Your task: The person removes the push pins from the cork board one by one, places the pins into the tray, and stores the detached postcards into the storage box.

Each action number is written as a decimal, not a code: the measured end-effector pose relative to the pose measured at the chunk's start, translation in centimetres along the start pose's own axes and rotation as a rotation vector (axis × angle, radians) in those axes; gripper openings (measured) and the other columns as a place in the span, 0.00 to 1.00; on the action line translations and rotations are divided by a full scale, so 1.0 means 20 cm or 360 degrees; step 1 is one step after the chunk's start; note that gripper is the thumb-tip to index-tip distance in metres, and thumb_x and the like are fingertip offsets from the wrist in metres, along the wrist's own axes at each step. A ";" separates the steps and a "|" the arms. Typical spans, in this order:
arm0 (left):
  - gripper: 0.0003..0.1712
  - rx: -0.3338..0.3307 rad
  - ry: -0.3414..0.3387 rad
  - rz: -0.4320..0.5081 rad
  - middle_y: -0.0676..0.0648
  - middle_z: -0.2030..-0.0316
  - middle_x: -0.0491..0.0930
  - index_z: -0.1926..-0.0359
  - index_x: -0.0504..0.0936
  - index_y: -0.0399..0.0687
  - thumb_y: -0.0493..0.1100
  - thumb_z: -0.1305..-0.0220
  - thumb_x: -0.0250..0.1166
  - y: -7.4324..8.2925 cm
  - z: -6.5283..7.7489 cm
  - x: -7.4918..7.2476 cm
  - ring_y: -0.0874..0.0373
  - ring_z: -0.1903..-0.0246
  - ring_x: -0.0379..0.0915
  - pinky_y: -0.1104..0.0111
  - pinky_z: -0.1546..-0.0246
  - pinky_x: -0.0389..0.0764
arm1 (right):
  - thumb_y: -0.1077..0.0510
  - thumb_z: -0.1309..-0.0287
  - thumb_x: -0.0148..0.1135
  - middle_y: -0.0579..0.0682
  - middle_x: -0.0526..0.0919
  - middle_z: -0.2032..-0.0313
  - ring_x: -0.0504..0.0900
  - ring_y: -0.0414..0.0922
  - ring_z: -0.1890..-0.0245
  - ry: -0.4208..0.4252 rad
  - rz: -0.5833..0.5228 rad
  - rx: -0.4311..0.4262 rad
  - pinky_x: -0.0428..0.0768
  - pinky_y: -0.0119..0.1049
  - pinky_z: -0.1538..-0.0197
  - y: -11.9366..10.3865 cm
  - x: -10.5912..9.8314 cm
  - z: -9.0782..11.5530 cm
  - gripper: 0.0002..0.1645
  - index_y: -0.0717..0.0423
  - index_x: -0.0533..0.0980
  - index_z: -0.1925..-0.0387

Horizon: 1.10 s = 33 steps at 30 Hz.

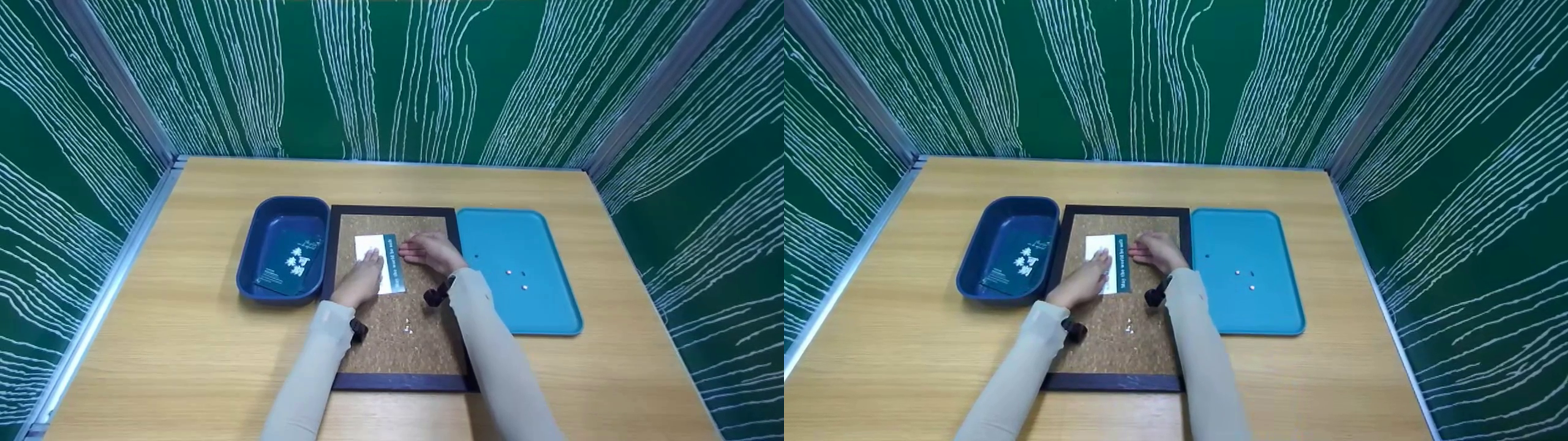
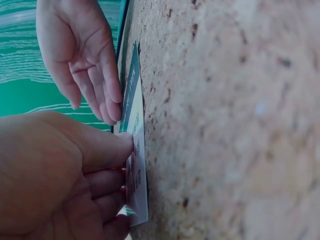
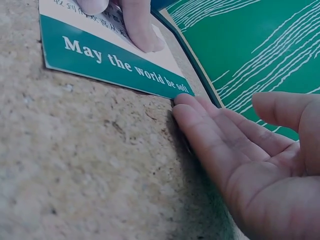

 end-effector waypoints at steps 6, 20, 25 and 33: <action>0.28 0.0008 0.0006 0.0007 0.38 0.26 0.51 0.30 0.58 0.33 0.39 0.26 0.44 0.00 0.00 -0.01 0.47 0.25 0.44 0.58 0.26 0.52 | 0.61 0.30 0.47 0.64 0.82 0.51 0.86 0.49 0.54 0.0020 -0.0030 0.0033 0.83 0.39 0.49 0.00 0.00 0.00 0.18 0.69 0.73 0.47; 0.27 0.0015 0.0027 -0.0027 0.36 0.27 0.53 0.31 0.60 0.31 0.37 0.27 0.45 0.01 0.00 -0.01 0.46 0.26 0.46 0.55 0.28 0.56 | 0.62 0.31 0.47 0.62 0.83 0.51 0.85 0.48 0.53 0.0042 -0.0096 0.0089 0.82 0.38 0.48 0.03 -0.01 -0.01 0.19 0.69 0.73 0.45; 0.27 0.0010 0.0024 -0.0034 0.36 0.27 0.53 0.31 0.60 0.31 0.37 0.27 0.45 0.01 0.00 0.00 0.46 0.26 0.46 0.55 0.28 0.56 | 0.62 0.30 0.47 0.61 0.84 0.53 0.86 0.47 0.54 0.0038 -0.0111 0.0084 0.82 0.38 0.48 0.03 -0.01 -0.01 0.19 0.69 0.73 0.45; 0.26 0.0022 0.0027 -0.0046 0.35 0.28 0.54 0.31 0.60 0.31 0.37 0.27 0.45 0.01 0.00 0.00 0.45 0.26 0.46 0.55 0.28 0.57 | 0.63 0.31 0.47 0.58 0.85 0.58 0.86 0.45 0.58 0.0039 -0.0145 0.0082 0.83 0.37 0.48 0.03 0.00 -0.01 0.18 0.70 0.72 0.45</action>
Point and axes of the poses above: each hand's wrist, its own z-axis away from the middle knuckle, its own x-axis out of the palm, y = z × x, the point moved 5 cm from there along -z, towards the middle knuckle
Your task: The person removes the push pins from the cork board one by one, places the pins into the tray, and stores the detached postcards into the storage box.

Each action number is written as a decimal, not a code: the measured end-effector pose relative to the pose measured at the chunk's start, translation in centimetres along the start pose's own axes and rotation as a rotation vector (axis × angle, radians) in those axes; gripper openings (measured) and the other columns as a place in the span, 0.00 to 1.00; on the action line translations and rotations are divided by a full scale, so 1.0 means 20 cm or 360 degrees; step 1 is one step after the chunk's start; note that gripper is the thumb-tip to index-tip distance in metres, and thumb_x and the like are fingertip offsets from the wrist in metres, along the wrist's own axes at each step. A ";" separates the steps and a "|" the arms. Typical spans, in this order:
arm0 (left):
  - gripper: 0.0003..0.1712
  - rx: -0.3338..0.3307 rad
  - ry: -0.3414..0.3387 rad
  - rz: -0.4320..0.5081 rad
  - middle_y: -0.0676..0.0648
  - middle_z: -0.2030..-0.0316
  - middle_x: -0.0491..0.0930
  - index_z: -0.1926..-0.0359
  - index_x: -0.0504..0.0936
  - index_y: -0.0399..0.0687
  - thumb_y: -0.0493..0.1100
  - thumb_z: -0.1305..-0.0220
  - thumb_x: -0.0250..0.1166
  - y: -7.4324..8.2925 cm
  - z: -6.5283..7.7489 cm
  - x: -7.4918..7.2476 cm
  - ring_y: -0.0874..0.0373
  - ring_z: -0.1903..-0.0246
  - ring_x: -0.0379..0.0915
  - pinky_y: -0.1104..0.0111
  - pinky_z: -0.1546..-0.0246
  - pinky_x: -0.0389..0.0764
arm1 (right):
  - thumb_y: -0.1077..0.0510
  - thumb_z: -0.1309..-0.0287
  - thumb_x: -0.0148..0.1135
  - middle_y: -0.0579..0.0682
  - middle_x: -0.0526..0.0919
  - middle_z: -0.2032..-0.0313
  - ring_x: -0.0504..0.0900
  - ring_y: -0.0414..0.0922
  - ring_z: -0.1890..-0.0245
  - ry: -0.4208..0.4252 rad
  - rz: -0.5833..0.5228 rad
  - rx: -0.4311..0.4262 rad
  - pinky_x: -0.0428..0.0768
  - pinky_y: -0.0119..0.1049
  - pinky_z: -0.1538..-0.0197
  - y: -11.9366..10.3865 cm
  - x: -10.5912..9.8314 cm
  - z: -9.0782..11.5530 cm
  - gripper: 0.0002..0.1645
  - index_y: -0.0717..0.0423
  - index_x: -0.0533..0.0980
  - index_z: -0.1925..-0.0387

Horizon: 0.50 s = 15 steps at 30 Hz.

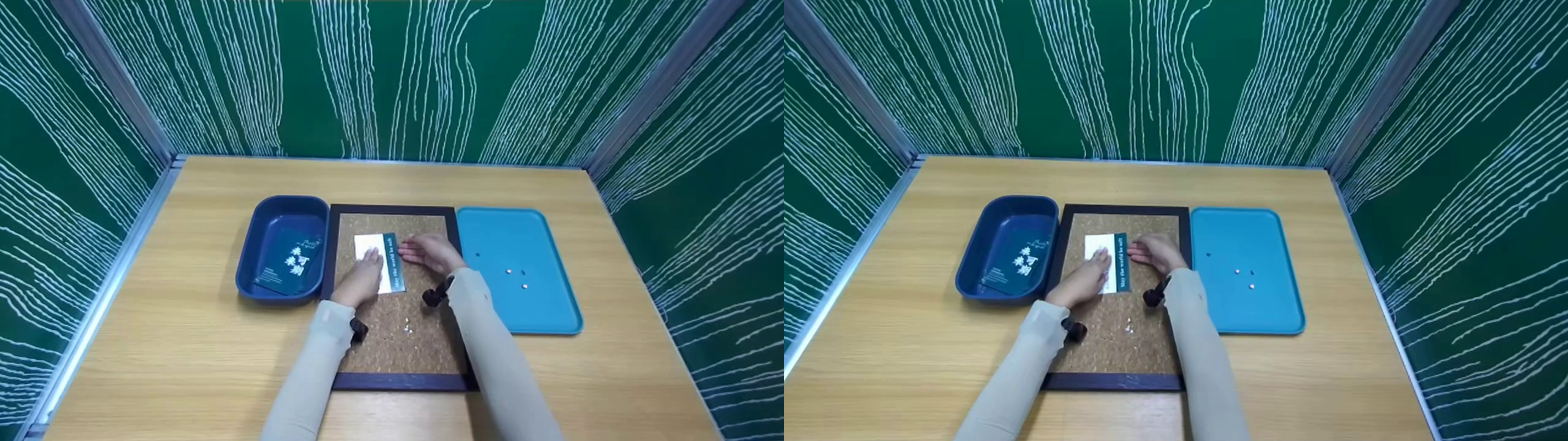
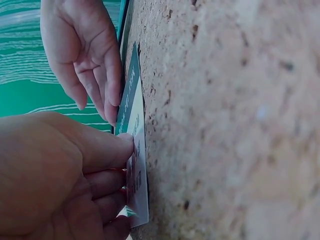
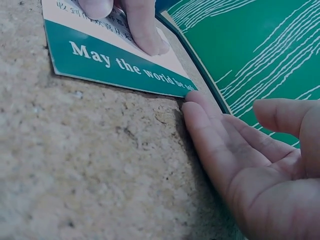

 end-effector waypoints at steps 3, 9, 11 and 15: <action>0.26 0.0011 0.0013 0.0001 0.35 0.28 0.54 0.31 0.60 0.31 0.37 0.27 0.45 0.00 0.00 0.00 0.45 0.26 0.46 0.56 0.28 0.57 | 0.63 0.31 0.48 0.57 0.84 0.59 0.85 0.45 0.59 -0.0005 0.0022 -0.0004 0.83 0.36 0.48 -0.01 0.01 0.00 0.19 0.71 0.71 0.45; 0.26 0.0012 0.0013 0.0013 0.35 0.28 0.54 0.31 0.60 0.30 0.37 0.27 0.45 0.00 0.00 0.00 0.45 0.26 0.46 0.56 0.28 0.56 | 0.63 0.31 0.49 0.57 0.83 0.57 0.85 0.44 0.58 -0.0038 0.0110 -0.0019 0.82 0.34 0.48 -0.02 0.02 0.02 0.18 0.70 0.72 0.45; 0.27 -0.0009 -0.0008 0.0030 0.35 0.27 0.53 0.31 0.60 0.31 0.37 0.27 0.45 0.00 0.00 0.00 0.45 0.26 0.45 0.56 0.27 0.55 | 0.62 0.31 0.48 0.58 0.83 0.55 0.84 0.44 0.57 -0.0061 0.0143 -0.0022 0.82 0.34 0.47 -0.02 0.02 0.02 0.19 0.70 0.72 0.45; 0.27 -0.0036 -0.0033 0.0040 0.36 0.27 0.52 0.30 0.59 0.31 0.37 0.27 0.45 0.00 0.00 0.00 0.46 0.26 0.45 0.55 0.27 0.55 | 0.62 0.31 0.48 0.58 0.83 0.53 0.84 0.43 0.56 -0.0081 0.0208 -0.0029 0.80 0.35 0.44 -0.03 0.03 0.04 0.20 0.69 0.71 0.43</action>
Point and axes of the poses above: each hand's wrist, its own z-axis away from the middle knuckle, its own x-axis out of the palm, y = z × x, the point moved 5 cm from there along -z, towards the middle knuckle
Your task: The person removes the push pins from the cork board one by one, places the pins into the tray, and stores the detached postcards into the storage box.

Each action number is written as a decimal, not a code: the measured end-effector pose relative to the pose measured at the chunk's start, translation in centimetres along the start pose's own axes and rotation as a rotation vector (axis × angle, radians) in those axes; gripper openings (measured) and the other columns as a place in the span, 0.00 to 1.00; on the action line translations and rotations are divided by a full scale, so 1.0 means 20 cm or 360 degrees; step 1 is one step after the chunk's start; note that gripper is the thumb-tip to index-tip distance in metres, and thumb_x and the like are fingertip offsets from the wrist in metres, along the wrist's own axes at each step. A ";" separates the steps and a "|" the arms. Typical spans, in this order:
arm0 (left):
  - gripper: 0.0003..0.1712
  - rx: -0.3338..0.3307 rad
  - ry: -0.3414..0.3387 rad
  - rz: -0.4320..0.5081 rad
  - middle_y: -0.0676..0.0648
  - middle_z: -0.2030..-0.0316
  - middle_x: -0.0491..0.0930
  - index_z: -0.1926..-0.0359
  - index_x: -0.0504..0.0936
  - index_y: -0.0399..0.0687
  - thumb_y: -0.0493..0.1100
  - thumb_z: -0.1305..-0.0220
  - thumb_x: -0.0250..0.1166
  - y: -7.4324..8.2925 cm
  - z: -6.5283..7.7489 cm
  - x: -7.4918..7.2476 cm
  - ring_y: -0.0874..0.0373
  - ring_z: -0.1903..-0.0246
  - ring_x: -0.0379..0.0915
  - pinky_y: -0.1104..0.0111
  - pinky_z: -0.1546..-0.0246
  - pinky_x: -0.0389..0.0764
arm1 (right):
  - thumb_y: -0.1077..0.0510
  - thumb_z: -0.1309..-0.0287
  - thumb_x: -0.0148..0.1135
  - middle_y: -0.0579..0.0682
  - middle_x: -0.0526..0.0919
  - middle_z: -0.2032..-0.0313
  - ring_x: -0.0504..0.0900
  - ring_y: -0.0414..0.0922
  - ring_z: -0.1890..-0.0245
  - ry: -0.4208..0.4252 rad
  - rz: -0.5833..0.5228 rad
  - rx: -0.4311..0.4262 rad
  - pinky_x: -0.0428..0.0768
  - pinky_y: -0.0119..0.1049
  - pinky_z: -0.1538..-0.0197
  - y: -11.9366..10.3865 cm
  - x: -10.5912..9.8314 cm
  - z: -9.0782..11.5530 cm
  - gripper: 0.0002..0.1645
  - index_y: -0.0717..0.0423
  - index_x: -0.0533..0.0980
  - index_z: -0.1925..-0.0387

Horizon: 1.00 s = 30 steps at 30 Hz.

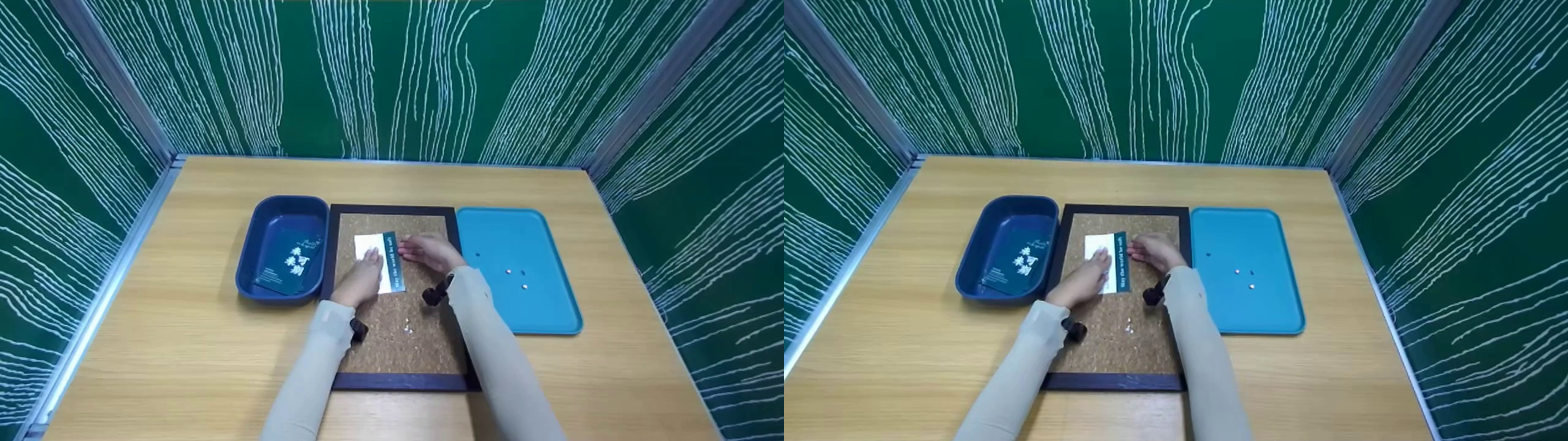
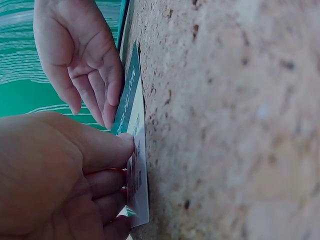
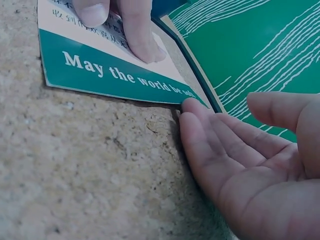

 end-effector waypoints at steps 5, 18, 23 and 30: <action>0.27 0.0027 0.0005 -0.0040 0.35 0.28 0.53 0.31 0.60 0.31 0.38 0.27 0.45 0.01 0.00 0.00 0.45 0.26 0.46 0.55 0.28 0.56 | 0.60 0.33 0.53 0.57 0.84 0.53 0.84 0.43 0.55 0.0065 0.0131 0.0004 0.80 0.35 0.44 -0.01 -0.01 0.01 0.17 0.65 0.75 0.47; 0.27 0.0061 0.0029 -0.0117 0.35 0.28 0.54 0.31 0.60 0.31 0.38 0.26 0.45 0.01 0.01 -0.01 0.44 0.27 0.47 0.56 0.28 0.57 | 0.61 0.38 0.61 0.60 0.81 0.50 0.84 0.47 0.53 0.0196 0.0222 -0.0050 0.82 0.36 0.47 -0.02 0.03 0.00 0.20 0.66 0.75 0.46; 0.27 0.0044 0.0009 -0.0096 0.36 0.27 0.53 0.30 0.59 0.32 0.39 0.26 0.45 0.00 0.01 -0.01 0.45 0.26 0.46 0.57 0.27 0.55 | 0.62 0.38 0.61 0.60 0.80 0.50 0.84 0.47 0.55 0.0216 0.0246 -0.0027 0.83 0.36 0.50 -0.01 0.04 -0.01 0.20 0.65 0.76 0.45; 0.27 0.0017 -0.0004 -0.0016 0.36 0.27 0.51 0.30 0.58 0.32 0.37 0.26 0.43 0.00 0.00 0.00 0.45 0.26 0.44 0.55 0.27 0.55 | 0.61 0.35 0.58 0.60 0.81 0.51 0.84 0.45 0.58 0.0230 0.0433 -0.0060 0.84 0.34 0.53 -0.01 0.07 -0.01 0.18 0.63 0.77 0.46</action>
Point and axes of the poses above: each hand's wrist, its own z-axis away from the middle knuckle, its own x-axis out of the palm, y = z × x, the point moved 5 cm from there along -z, towards the middle knuckle
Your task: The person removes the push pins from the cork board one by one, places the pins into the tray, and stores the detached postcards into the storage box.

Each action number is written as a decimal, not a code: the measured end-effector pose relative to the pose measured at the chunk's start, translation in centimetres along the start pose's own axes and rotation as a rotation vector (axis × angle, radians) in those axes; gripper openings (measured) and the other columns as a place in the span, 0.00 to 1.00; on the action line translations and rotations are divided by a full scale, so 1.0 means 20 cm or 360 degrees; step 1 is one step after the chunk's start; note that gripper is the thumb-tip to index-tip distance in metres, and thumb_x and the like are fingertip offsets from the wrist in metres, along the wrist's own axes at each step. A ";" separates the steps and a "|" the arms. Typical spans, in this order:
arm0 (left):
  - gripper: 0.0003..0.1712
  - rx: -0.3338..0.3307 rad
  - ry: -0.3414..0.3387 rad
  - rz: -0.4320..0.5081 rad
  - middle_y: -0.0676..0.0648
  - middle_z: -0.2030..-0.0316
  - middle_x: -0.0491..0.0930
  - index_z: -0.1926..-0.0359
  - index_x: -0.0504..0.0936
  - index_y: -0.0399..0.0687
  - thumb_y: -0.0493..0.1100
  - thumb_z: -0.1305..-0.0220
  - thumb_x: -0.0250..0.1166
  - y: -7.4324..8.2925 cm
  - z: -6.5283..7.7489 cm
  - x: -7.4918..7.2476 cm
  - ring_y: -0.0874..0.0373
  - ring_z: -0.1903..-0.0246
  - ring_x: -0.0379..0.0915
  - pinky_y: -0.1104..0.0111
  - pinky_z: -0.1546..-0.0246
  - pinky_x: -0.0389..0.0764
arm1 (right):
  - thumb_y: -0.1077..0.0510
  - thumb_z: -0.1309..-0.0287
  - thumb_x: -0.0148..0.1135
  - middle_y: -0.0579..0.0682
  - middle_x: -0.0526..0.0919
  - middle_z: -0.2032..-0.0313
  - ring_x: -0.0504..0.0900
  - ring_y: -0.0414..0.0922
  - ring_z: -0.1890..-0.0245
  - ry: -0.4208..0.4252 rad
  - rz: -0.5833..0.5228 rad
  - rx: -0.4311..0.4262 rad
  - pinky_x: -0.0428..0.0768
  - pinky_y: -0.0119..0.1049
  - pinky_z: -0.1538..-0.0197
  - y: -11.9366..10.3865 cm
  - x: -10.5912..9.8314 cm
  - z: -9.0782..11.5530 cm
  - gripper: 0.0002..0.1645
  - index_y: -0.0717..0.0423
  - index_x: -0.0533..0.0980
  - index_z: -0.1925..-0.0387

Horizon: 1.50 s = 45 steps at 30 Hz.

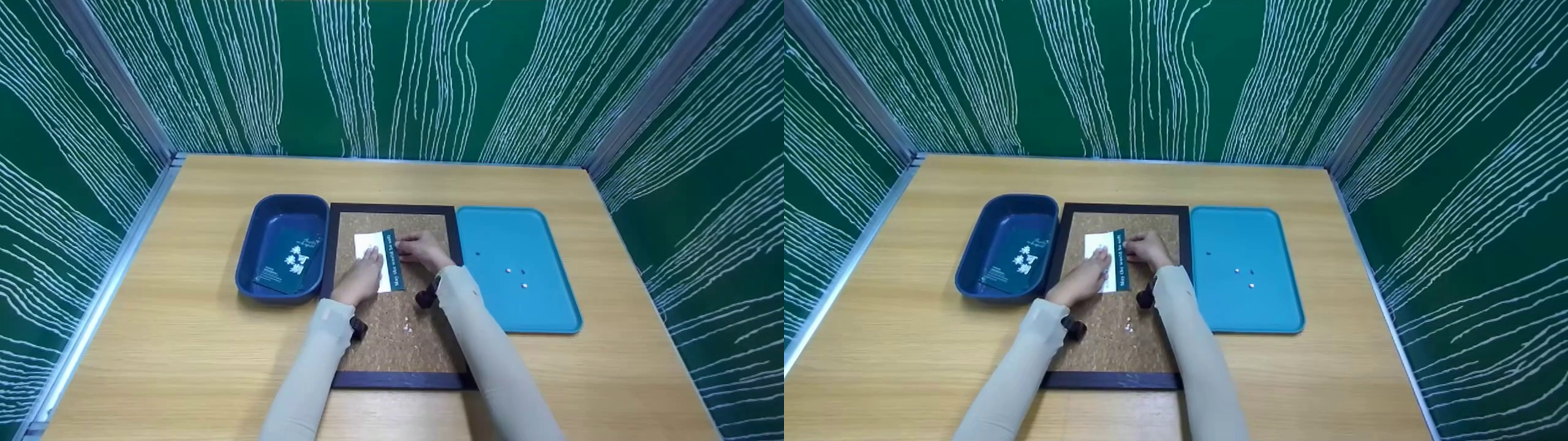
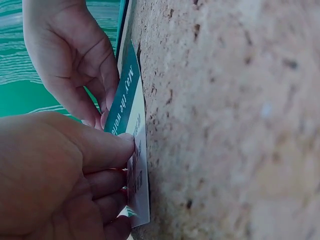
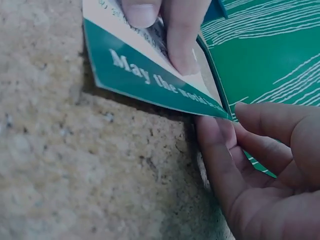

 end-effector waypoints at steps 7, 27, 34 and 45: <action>0.27 -0.0008 -0.0009 0.0023 0.37 0.26 0.50 0.29 0.58 0.33 0.38 0.25 0.42 0.01 0.00 0.00 0.46 0.25 0.43 0.56 0.27 0.53 | 0.63 0.39 0.62 0.58 0.83 0.55 0.85 0.44 0.62 0.0076 0.0093 -0.0060 0.85 0.34 0.55 0.01 0.00 0.01 0.14 0.61 0.80 0.52; 0.29 0.0003 -0.0065 0.0086 0.39 0.26 0.49 0.29 0.57 0.35 0.40 0.26 0.46 -0.01 0.01 -0.02 0.47 0.25 0.41 0.58 0.26 0.50 | 0.65 0.42 0.64 0.55 0.85 0.58 0.84 0.44 0.64 0.0237 0.0195 -0.0103 0.84 0.33 0.58 0.03 0.01 0.01 0.09 0.59 0.82 0.58; 0.30 -0.0055 -0.0141 0.0162 0.42 0.25 0.46 0.28 0.57 0.39 0.44 0.26 0.47 -0.01 0.03 -0.04 0.51 0.24 0.38 0.59 0.25 0.48 | 0.64 0.43 0.64 0.55 0.85 0.59 0.84 0.44 0.64 0.0265 0.0239 -0.0118 0.84 0.33 0.60 0.03 0.02 0.02 0.10 0.58 0.82 0.58; 0.26 0.0016 -0.0033 0.0375 0.44 0.27 0.57 0.30 0.64 0.46 0.46 0.25 0.47 -0.06 0.07 -0.18 0.48 0.27 0.51 0.55 0.28 0.56 | 0.64 0.44 0.66 0.54 0.85 0.61 0.83 0.45 0.65 0.0299 0.0235 -0.0120 0.83 0.34 0.61 0.03 0.02 0.02 0.09 0.56 0.83 0.60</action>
Point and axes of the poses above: each hand's wrist, its own z-axis away from the middle knuckle, its own x-axis out of the palm, y = z × x, the point moved 5 cm from there along -z, towards the middle knuckle
